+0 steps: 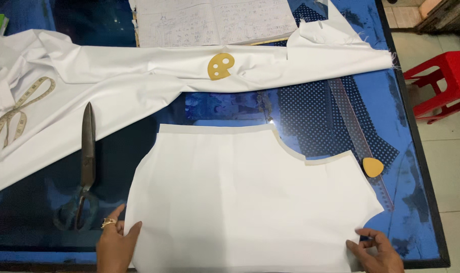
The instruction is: The person drafts a pattern on a large white paper by hand, using a ruler and a piece of yellow chalk to mark lines. They fold and move the paper while tracing the outline with a curved plastic guide.
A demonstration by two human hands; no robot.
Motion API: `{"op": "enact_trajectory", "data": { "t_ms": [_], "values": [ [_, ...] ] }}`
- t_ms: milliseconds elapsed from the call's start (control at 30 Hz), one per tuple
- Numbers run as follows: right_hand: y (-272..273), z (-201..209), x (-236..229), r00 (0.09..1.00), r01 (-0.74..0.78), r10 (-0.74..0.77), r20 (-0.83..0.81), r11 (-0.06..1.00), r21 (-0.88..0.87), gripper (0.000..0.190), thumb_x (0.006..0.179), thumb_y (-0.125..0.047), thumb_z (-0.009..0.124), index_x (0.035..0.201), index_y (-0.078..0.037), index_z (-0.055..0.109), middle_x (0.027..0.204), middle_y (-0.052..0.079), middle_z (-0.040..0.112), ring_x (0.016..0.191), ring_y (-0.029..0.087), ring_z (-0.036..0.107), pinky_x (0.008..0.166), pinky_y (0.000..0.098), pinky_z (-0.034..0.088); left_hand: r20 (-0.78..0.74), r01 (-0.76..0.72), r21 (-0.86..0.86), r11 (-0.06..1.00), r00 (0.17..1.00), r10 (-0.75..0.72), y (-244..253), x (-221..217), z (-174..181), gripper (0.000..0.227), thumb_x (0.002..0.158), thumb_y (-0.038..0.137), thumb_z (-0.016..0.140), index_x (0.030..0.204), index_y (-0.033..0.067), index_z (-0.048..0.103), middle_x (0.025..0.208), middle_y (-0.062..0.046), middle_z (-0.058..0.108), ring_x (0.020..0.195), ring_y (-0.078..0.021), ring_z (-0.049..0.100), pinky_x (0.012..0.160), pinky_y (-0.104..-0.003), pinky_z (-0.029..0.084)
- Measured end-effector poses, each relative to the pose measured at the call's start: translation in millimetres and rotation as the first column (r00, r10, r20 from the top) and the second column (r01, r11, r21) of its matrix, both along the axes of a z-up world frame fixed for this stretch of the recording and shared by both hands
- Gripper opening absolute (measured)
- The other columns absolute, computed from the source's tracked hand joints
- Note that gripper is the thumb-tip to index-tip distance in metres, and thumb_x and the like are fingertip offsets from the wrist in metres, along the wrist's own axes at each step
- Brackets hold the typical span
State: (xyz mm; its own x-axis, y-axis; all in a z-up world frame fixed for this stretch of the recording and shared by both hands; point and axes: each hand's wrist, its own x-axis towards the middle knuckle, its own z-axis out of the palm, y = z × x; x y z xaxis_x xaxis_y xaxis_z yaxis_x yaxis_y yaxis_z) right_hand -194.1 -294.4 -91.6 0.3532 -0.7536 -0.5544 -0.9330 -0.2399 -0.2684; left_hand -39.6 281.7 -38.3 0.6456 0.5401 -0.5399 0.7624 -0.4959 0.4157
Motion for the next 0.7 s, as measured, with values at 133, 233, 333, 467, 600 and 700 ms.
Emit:
{"op": "enact_trajectory", "data": {
  "t_ms": [133,233,333,467,600,700],
  "values": [
    [15,8,-2,0.987,-0.058,0.077,0.144,0.989,-0.133,0.040,0.080,-0.032,0.088,0.119,-0.022,0.081,0.088,0.005,0.075,0.087,0.021,0.069,0.092,0.0315,0.046,0.064,0.019,-0.017,1.000,0.998,-0.018,-11,3,8,0.069,0.090,0.018,0.075,0.155,0.0200,0.052,0.109,-0.013,0.079,0.101,-0.0252,0.073,0.097,-0.038,0.053],
    [23,26,8,0.985,0.013,0.002,0.171,0.996,-0.090,0.036,0.085,-0.026,0.087,0.119,-0.016,0.080,0.094,0.010,0.073,0.094,0.025,0.065,0.095,0.0347,0.045,0.047,0.010,0.005,1.000,0.999,-0.010,-17,4,6,0.065,0.091,0.022,0.074,0.153,0.0213,0.055,0.117,-0.011,0.076,0.106,-0.0242,0.071,0.098,-0.039,0.053],
    [30,34,14,0.982,0.049,-0.044,0.184,0.998,-0.027,0.037,0.086,-0.021,0.088,0.120,-0.013,0.079,0.093,0.013,0.070,0.093,0.026,0.062,0.092,0.0354,0.045,0.060,0.038,0.041,0.998,0.997,-0.040,-14,5,0,0.064,0.091,0.023,0.073,0.152,0.0209,0.055,0.120,-0.010,0.076,0.108,-0.0244,0.072,0.096,-0.041,0.054],
    [-12,-48,-26,0.939,-0.135,0.178,0.294,0.978,-0.162,0.042,0.078,-0.033,0.087,0.119,-0.025,0.080,0.079,0.000,0.071,0.067,0.014,0.063,0.074,0.0274,0.047,0.155,0.065,0.060,0.996,0.985,-0.073,9,0,-37,0.064,0.086,0.020,0.075,0.147,0.0240,0.058,0.113,-0.013,0.080,0.102,-0.0264,0.076,0.095,-0.038,0.052],
    [-9,-51,-21,0.951,-0.118,0.119,0.284,0.993,-0.019,0.039,0.084,-0.020,0.088,0.121,-0.011,0.079,0.082,0.009,0.071,0.081,0.019,0.065,0.088,0.0304,0.046,0.026,-0.032,0.025,0.999,0.999,0.031,-21,18,15,0.068,0.090,0.025,0.073,0.154,0.0237,0.051,0.131,-0.012,0.071,0.118,-0.0325,0.069,0.105,-0.043,0.048],
    [-3,-62,-26,0.828,-0.151,0.250,0.502,0.961,-0.231,0.033,0.084,-0.016,0.086,0.116,-0.012,0.080,0.082,0.006,0.069,0.078,0.011,0.060,0.083,0.0234,0.045,0.033,0.033,0.091,0.995,0.999,-0.036,-13,19,-9,0.071,0.092,0.030,0.071,0.159,0.0263,0.046,0.120,-0.006,0.072,0.109,-0.0312,0.068,0.096,-0.044,0.050]
  ]
}}
